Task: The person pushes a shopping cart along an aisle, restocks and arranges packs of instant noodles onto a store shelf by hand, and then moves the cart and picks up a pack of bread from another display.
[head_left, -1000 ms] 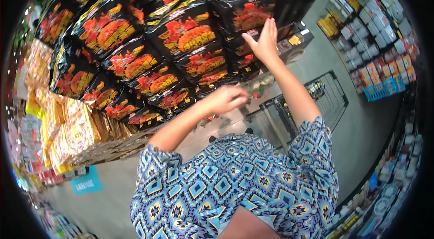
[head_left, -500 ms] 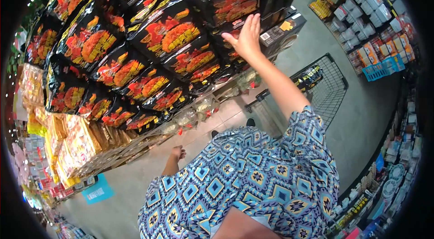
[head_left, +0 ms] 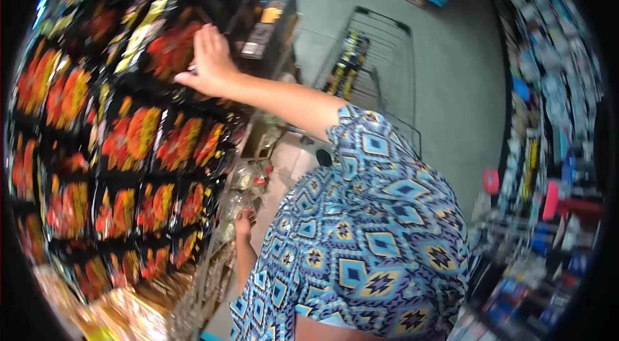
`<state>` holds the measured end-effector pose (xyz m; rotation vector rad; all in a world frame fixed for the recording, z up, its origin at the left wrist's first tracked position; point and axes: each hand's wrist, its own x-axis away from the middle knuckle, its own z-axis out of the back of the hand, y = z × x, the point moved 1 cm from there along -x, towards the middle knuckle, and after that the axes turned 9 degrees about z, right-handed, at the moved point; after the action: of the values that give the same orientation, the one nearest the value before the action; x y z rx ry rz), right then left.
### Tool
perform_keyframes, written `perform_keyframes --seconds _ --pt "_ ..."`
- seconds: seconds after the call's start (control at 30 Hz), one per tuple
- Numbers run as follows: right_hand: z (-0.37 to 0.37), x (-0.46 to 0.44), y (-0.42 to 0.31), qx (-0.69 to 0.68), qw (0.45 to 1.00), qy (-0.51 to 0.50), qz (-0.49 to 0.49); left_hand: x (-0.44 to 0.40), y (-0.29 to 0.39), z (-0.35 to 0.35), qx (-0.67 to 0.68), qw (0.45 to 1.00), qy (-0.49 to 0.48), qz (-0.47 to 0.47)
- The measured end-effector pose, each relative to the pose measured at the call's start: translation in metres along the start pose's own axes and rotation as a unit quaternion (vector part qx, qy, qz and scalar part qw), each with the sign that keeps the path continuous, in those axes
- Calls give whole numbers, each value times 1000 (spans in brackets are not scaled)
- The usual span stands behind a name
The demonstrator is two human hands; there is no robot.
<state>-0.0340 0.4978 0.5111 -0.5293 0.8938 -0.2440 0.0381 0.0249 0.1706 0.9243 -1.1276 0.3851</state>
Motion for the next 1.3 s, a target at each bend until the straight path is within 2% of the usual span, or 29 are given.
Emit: perform_keyframes --seconds 0.07,0.17,0.27,0.3,0.37,0.4,0.5,0.57,0.63,0.73,0.8,0.9,0.97,1.03,1.13,1.2,1.23,1.3 --pt "30 13 -1 -84 996 -38 7 2 -19 4 1 1000 -2 8" --pt "79 42 27 -84 996 -14 34 9 -40 14 23 999 -28 17" --pt "137 88 85 -47 997 34 -55 7 -47 17 -39 999 -22 4" --pt "148 114 126 5 998 29 -50 6 -49 17 -60 998 -21 0" --pt "188 168 172 66 979 -29 -192 3 -51 17 -105 994 -21 -8" --pt "205 195 191 117 954 -117 -248 3 -52 17 -126 992 -22 -15" --pt "237 281 230 200 880 -300 -310 1 -52 14 -193 980 -31 -39" --pt "252 308 222 214 846 -323 -366 4 -49 11 -235 970 -35 -58" --pt "246 330 232 184 856 -306 -373 2 -2 -28 -137 990 -20 3" --pt "242 343 242 139 867 -283 -386 20 72 -87 -174 984 -29 -11" --pt "240 331 238 93 867 -286 -398 32 108 -122 -204 965 -56 -157" --pt "229 325 244 85 858 -312 -399 41 137 -143 -207 969 -59 -125" --pt "220 334 260 68 864 -321 -381 48 139 -152 -197 972 -39 -118" --pt "210 342 271 59 866 -337 -364 53 127 -147 -262 959 -13 -110" --pt "194 342 298 22 862 -341 -373 29 69 -102 -221 974 20 -51" --pt "181 347 339 -9 867 -333 -370 57 67 -101 -214 976 46 -2" --pt "181 343 361 -19 877 -303 -373 62 55 -91 -210 976 52 29" --pt "166 358 440 -24 880 -166 -444 72 39 -76 -203 973 60 94"
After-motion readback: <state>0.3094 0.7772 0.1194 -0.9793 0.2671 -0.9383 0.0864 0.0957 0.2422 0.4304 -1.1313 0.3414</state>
